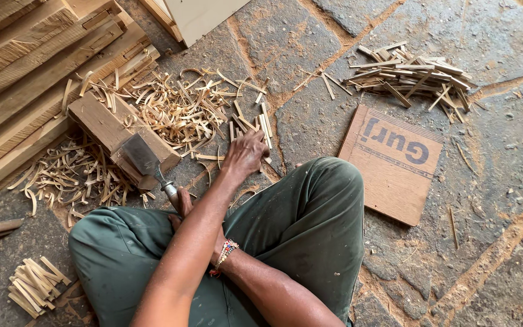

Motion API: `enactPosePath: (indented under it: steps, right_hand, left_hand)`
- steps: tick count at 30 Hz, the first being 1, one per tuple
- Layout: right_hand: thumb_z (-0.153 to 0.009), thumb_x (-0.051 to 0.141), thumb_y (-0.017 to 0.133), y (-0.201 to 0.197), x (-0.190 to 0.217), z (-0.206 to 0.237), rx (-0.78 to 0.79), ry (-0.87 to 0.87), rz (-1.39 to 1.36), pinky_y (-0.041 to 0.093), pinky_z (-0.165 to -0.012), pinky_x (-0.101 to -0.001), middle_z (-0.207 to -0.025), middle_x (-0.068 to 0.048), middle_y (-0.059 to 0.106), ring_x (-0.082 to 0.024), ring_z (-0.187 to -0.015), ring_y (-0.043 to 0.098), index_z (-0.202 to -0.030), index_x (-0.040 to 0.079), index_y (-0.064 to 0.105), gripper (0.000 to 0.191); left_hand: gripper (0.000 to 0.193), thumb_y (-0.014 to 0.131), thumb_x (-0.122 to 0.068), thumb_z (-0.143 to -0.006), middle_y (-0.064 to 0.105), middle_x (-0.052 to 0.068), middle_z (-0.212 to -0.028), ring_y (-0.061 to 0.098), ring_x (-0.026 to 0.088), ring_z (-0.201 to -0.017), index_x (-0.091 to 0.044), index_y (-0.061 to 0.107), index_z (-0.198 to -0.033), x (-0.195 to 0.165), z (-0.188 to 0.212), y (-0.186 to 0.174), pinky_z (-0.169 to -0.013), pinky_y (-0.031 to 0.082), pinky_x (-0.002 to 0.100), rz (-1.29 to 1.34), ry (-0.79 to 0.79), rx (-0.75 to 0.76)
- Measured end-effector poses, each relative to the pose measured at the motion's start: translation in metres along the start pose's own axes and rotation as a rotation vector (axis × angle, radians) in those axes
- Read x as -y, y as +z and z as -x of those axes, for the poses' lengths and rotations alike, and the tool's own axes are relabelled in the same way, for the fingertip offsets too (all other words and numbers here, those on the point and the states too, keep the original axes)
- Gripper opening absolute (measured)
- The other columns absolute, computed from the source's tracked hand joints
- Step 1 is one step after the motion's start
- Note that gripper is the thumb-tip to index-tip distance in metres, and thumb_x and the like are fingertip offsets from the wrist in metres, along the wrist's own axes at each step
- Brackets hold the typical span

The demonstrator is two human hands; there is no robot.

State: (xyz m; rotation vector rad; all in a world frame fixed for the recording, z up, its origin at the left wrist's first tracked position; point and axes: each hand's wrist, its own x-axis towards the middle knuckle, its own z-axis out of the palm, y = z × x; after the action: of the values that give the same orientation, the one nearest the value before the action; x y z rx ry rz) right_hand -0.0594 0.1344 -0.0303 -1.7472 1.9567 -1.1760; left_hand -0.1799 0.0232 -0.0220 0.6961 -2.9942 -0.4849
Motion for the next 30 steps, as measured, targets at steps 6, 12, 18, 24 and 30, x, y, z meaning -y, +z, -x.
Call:
enactPosePath:
  steps: [6, 12, 18, 24, 30]
  right_hand:
    - [-0.100, 0.033, 0.065, -0.010, 0.001, -0.003, 0.157, 0.213, -0.230, 0.050, -0.079, -0.0479, -0.117, -0.020, 0.065, -0.035, -0.093, 0.064, -0.149, 0.001, 0.040, 0.064]
    - [-0.095, 0.030, 0.067, 0.001, -0.007, -0.003, 0.154, 0.228, -0.245, 0.049, -0.077, -0.0488, -0.109, -0.018, 0.067, -0.037, -0.095, 0.065, -0.131, 0.008, 0.053, 0.045]
    - [-0.096, 0.031, 0.067, 0.014, -0.023, -0.002, 0.142, 0.234, -0.290, 0.054, -0.076, -0.0502, -0.098, -0.020, 0.075, -0.038, -0.092, 0.073, -0.110, 0.010, 0.067, 0.025]
    - [-0.087, 0.026, 0.071, 0.000, -0.009, -0.016, 0.158, 0.544, -0.216, 0.055, -0.062, -0.0526, -0.076, -0.025, 0.071, -0.043, -0.070, 0.071, -0.126, 0.008, 0.055, 0.046]
    - [-0.087, 0.024, 0.074, -0.011, -0.001, -0.020, 0.055, 0.448, -0.232, 0.055, -0.061, -0.0477, -0.081, -0.024, 0.075, -0.038, -0.069, 0.074, -0.123, 0.006, 0.056, 0.043]
  left_hand:
    - [0.007, 0.081, -0.015, -0.089, 0.071, 0.003, -0.099, 0.067, 0.018, -0.092, -0.018, 0.081, -0.096, -0.003, 0.014, -0.023, -0.076, 0.062, 0.032, 0.414, 0.033, -0.290]
    - [0.017, 0.073, -0.005, -0.094, 0.072, 0.001, -0.107, 0.073, 0.012, -0.095, -0.013, 0.075, -0.109, -0.015, 0.087, -0.074, -0.080, 0.065, 0.030, 0.888, 0.009, -0.512]
    - [0.021, 0.078, -0.001, -0.093, 0.073, 0.002, -0.101, 0.071, 0.012, -0.091, -0.006, 0.072, -0.113, -0.015, 0.147, -0.105, -0.083, 0.060, 0.027, 1.107, -0.074, -0.723]
    - [0.018, 0.075, -0.012, -0.097, 0.073, 0.004, -0.089, 0.068, 0.013, -0.074, -0.001, 0.072, -0.111, 0.020, 0.186, -0.119, -0.068, 0.058, 0.027, 1.694, -0.384, -0.765]
    - [0.021, 0.070, -0.016, -0.095, 0.075, 0.001, -0.094, 0.071, 0.012, -0.080, -0.005, 0.074, -0.113, 0.067, 0.203, -0.120, -0.065, 0.059, 0.028, 1.984, -0.544, -0.850]
